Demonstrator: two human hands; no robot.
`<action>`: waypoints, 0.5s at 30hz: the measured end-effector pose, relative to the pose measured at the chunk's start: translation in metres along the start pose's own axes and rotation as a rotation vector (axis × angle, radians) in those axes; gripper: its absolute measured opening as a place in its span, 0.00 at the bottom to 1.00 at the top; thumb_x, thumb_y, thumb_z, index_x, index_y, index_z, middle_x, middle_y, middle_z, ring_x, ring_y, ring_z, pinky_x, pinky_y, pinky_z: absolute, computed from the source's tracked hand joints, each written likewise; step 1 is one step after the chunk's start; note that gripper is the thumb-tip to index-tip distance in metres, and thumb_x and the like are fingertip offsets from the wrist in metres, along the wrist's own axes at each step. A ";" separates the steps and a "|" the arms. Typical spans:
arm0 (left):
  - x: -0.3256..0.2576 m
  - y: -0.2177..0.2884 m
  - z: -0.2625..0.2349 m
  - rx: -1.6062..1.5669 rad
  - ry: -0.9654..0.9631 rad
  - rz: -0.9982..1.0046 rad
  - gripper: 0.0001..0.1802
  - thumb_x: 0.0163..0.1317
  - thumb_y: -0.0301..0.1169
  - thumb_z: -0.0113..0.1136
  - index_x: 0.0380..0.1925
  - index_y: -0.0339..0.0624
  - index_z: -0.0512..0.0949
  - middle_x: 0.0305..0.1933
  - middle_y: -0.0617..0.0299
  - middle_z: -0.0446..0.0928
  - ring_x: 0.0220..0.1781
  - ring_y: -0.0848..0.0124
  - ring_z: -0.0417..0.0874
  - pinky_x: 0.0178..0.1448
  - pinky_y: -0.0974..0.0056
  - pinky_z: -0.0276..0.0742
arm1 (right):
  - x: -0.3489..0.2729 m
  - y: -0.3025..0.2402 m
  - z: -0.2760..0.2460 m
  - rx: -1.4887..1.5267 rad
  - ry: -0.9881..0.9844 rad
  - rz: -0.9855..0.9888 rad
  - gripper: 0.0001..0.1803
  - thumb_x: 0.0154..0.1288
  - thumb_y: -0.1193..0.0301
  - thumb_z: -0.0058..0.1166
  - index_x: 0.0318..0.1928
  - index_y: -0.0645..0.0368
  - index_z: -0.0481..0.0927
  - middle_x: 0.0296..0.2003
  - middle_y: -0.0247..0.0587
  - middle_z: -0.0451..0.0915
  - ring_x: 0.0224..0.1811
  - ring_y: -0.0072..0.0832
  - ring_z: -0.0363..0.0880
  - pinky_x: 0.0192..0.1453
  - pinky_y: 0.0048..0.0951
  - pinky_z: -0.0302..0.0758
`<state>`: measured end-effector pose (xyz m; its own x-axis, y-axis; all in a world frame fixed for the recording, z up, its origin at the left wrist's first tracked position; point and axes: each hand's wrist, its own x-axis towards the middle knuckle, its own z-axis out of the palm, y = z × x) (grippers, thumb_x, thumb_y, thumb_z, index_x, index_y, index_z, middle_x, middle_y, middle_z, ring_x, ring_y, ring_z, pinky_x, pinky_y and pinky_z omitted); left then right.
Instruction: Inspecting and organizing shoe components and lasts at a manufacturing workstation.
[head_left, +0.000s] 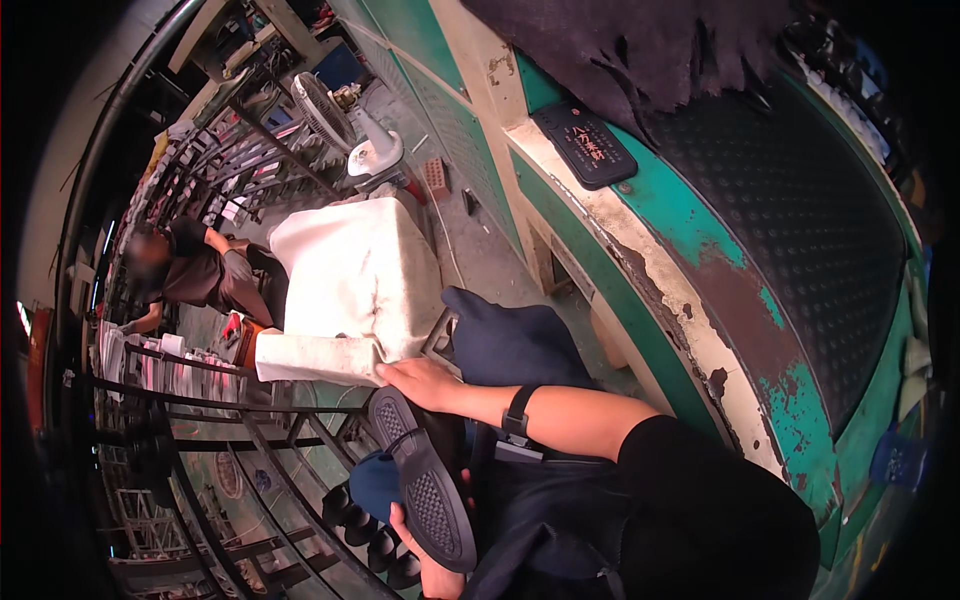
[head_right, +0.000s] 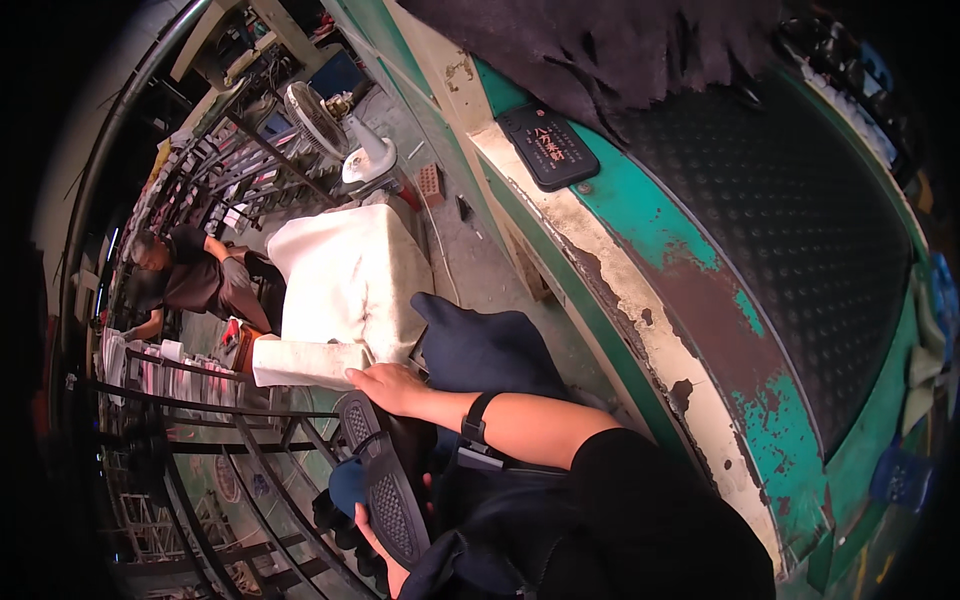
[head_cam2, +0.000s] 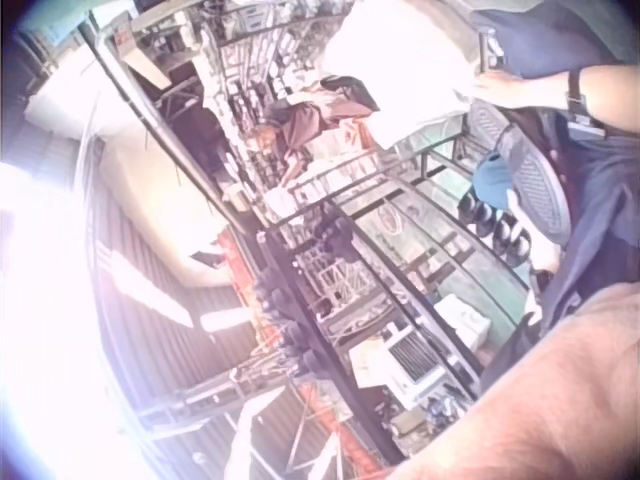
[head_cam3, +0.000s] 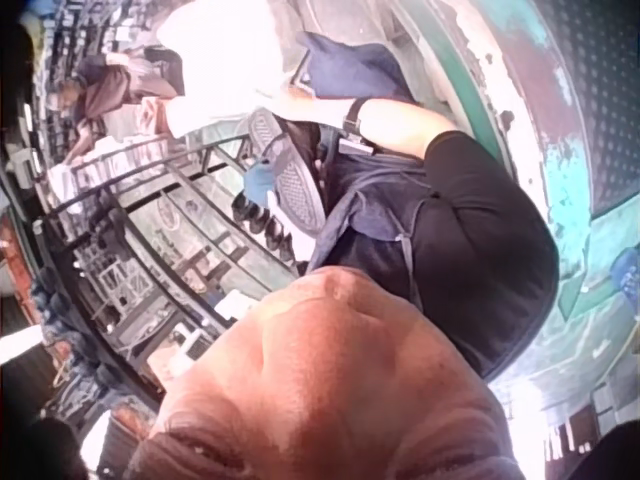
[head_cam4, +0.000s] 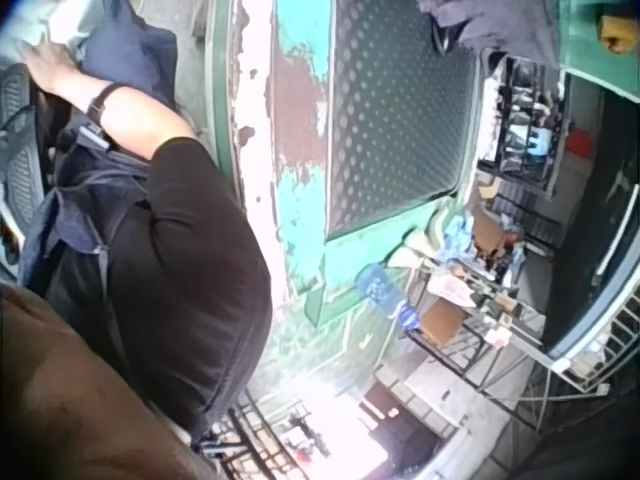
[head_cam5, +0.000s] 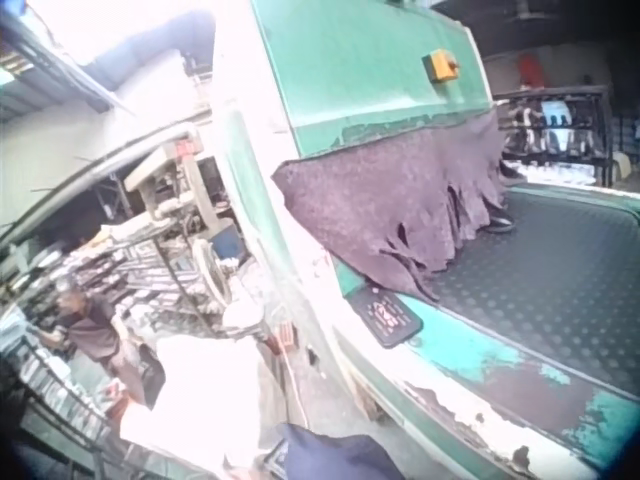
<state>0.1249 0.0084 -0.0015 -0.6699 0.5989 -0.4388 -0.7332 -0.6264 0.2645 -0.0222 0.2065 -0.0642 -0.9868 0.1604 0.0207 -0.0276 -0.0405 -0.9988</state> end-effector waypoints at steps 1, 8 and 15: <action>-0.001 -0.002 -0.004 0.045 0.008 0.025 0.48 0.60 0.66 0.51 0.72 0.46 0.61 0.71 0.38 0.63 0.72 0.46 0.66 0.64 0.48 0.78 | -0.001 0.011 -0.006 -0.208 0.009 0.011 0.31 0.72 0.43 0.42 0.38 0.57 0.87 0.35 0.47 0.84 0.44 0.39 0.82 0.53 0.37 0.75; -0.012 -0.017 0.015 0.241 -0.081 0.080 0.43 0.59 0.54 0.58 0.69 0.39 0.65 0.66 0.45 0.72 0.70 0.44 0.69 0.75 0.47 0.65 | 0.005 0.064 -0.054 -0.112 -0.263 0.327 0.18 0.64 0.56 0.58 0.42 0.58 0.88 0.43 0.35 0.86 0.46 0.26 0.80 0.52 0.31 0.74; -0.008 0.049 0.071 0.142 -0.613 0.521 0.59 0.53 0.50 0.71 0.76 0.42 0.45 0.73 0.33 0.54 0.63 0.37 0.75 0.59 0.36 0.80 | -0.041 -0.002 -0.089 0.738 -0.654 0.650 0.39 0.66 0.41 0.56 0.64 0.61 0.73 0.53 0.44 0.82 0.53 0.30 0.84 0.55 0.35 0.82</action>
<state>0.0862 0.0090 0.0761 -0.8436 0.4402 0.3076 -0.2900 -0.8555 0.4289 0.0326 0.2872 -0.0665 -0.7374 -0.6279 -0.2490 0.6366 -0.5228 -0.5669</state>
